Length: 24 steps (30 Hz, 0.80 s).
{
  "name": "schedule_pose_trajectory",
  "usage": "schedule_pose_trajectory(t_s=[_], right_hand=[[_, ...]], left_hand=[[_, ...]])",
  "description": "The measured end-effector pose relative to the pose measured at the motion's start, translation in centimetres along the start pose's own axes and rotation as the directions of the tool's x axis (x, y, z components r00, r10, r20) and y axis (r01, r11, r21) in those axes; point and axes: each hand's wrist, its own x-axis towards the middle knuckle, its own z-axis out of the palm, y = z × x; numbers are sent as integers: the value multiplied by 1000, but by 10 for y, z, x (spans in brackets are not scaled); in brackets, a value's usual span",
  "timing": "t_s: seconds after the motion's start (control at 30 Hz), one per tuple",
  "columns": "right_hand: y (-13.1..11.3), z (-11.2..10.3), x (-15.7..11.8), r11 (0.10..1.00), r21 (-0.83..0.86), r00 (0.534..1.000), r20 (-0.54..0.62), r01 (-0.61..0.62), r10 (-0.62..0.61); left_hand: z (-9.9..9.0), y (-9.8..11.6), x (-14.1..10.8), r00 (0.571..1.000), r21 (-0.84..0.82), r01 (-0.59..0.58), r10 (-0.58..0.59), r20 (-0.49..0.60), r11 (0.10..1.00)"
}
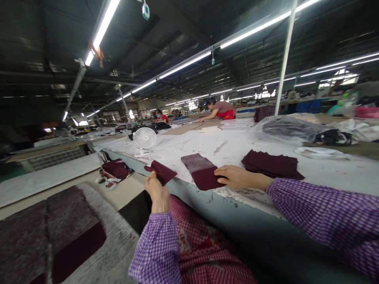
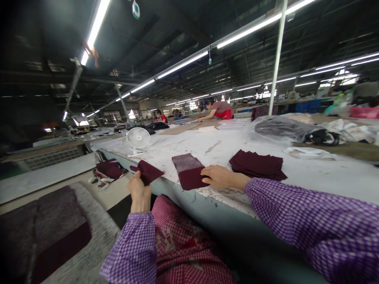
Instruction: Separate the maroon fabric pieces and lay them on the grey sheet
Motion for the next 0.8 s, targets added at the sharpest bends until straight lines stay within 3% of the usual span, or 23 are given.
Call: schedule_pose_trajectory(t_s=[0.1,0.17,0.23,0.27,0.33,0.37,0.43,0.5,0.53,0.57,0.67,0.7,0.8], right_hand=[[0,-5,3,996,86,1000,10,-29,28],[1,-12,3,961,247,992,-3,-123,128],[2,-23,0,806,521,952,41,-280,305],[2,-30,-3,670,651,918,112,-358,381],[3,-43,-11,398,781,846,295,-481,443],[4,-48,-17,326,783,814,361,-530,456],[6,-54,-28,318,738,771,413,-595,484],[10,-53,-39,376,715,784,396,-590,477],[12,-51,-44,395,725,807,383,-564,450],[15,-48,-48,400,746,832,371,-532,413],[19,-42,-56,402,799,883,326,-448,337],[20,-41,-58,405,805,892,316,-433,325],[24,-40,-62,417,806,898,301,-419,320]], left_hand=[[-5,10,-3,985,32,-54,59,-164,998],[11,11,-20,997,78,-57,60,-46,995],[33,11,-45,972,193,-81,34,233,978],[44,12,-59,923,259,-148,39,382,954],[62,15,-86,778,315,-362,98,621,877],[67,18,-98,698,310,-448,112,708,838],[72,24,-115,548,255,-553,116,829,793],[72,30,-120,442,188,-560,99,891,807],[72,33,-119,426,171,-539,92,900,824],[72,34,-116,442,174,-514,86,893,840],[81,31,-101,574,264,-502,89,814,824],[86,28,-97,596,302,-521,88,798,798],[105,17,-90,589,389,-535,1,808,750]])
